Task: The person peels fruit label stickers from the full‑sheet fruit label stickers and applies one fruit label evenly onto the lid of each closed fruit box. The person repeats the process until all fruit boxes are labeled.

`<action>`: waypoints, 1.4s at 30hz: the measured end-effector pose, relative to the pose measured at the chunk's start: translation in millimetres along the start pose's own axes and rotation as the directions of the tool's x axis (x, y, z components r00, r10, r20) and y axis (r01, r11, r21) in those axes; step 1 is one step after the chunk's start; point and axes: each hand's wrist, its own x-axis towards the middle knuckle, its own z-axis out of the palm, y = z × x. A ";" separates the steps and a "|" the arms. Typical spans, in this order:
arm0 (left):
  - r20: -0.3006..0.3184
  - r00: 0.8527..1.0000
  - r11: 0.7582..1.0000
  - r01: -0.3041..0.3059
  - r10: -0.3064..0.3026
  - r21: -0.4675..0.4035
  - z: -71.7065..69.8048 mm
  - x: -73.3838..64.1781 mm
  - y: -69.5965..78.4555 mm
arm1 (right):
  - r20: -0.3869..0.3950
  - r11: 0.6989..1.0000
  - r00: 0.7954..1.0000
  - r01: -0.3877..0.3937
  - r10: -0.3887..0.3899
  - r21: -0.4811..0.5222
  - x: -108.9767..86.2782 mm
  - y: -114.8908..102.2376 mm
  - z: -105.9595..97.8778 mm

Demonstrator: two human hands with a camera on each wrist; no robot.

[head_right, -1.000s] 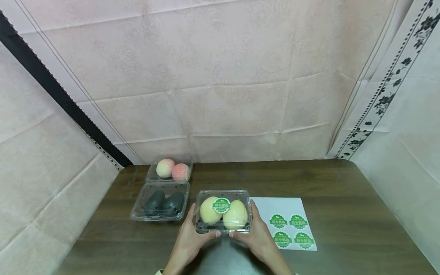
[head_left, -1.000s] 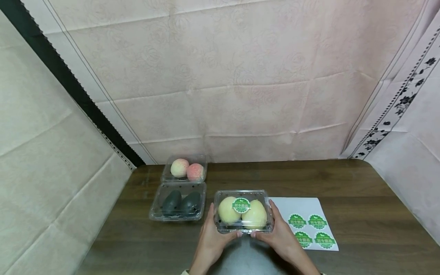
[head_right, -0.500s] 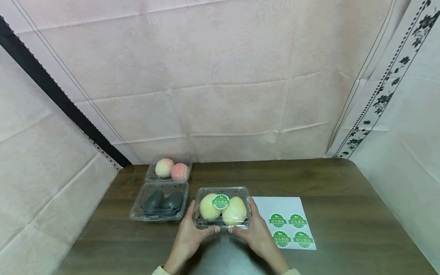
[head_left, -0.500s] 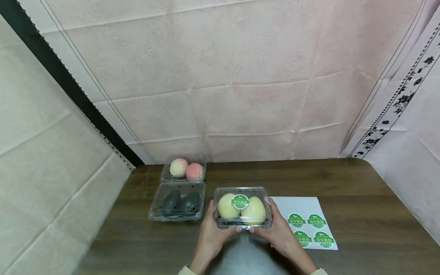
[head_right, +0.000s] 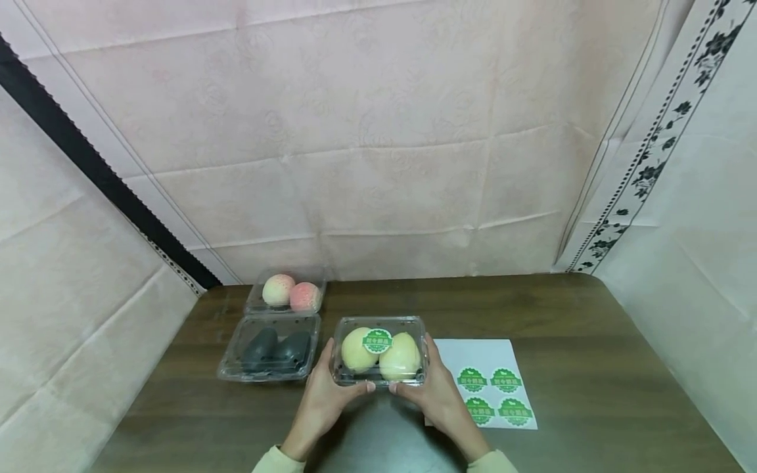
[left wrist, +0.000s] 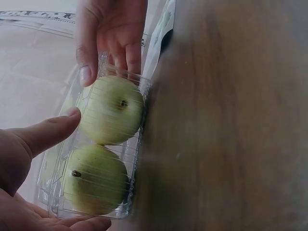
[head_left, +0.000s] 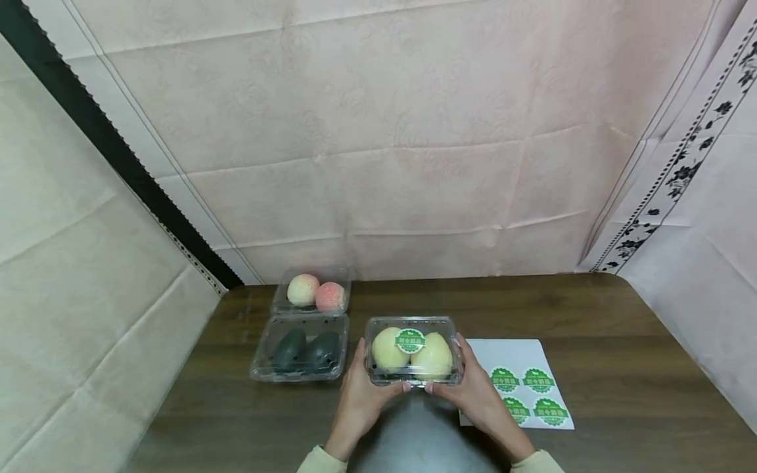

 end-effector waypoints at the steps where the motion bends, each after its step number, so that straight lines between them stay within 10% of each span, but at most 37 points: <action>1: 0.001 1.000 1.000 0.002 -0.002 0.000 -0.1 1.3 -0.1 | -0.001 1.000 1.000 0.001 -0.001 0.010 1.3 0.0 0.0; 42: -0.004 1.000 0.993 -0.014 0.014 -0.121 12.2 43.7 3.5 | 0.028 0.998 0.998 0.057 -0.058 0.010 43.9 -1.5 -9.4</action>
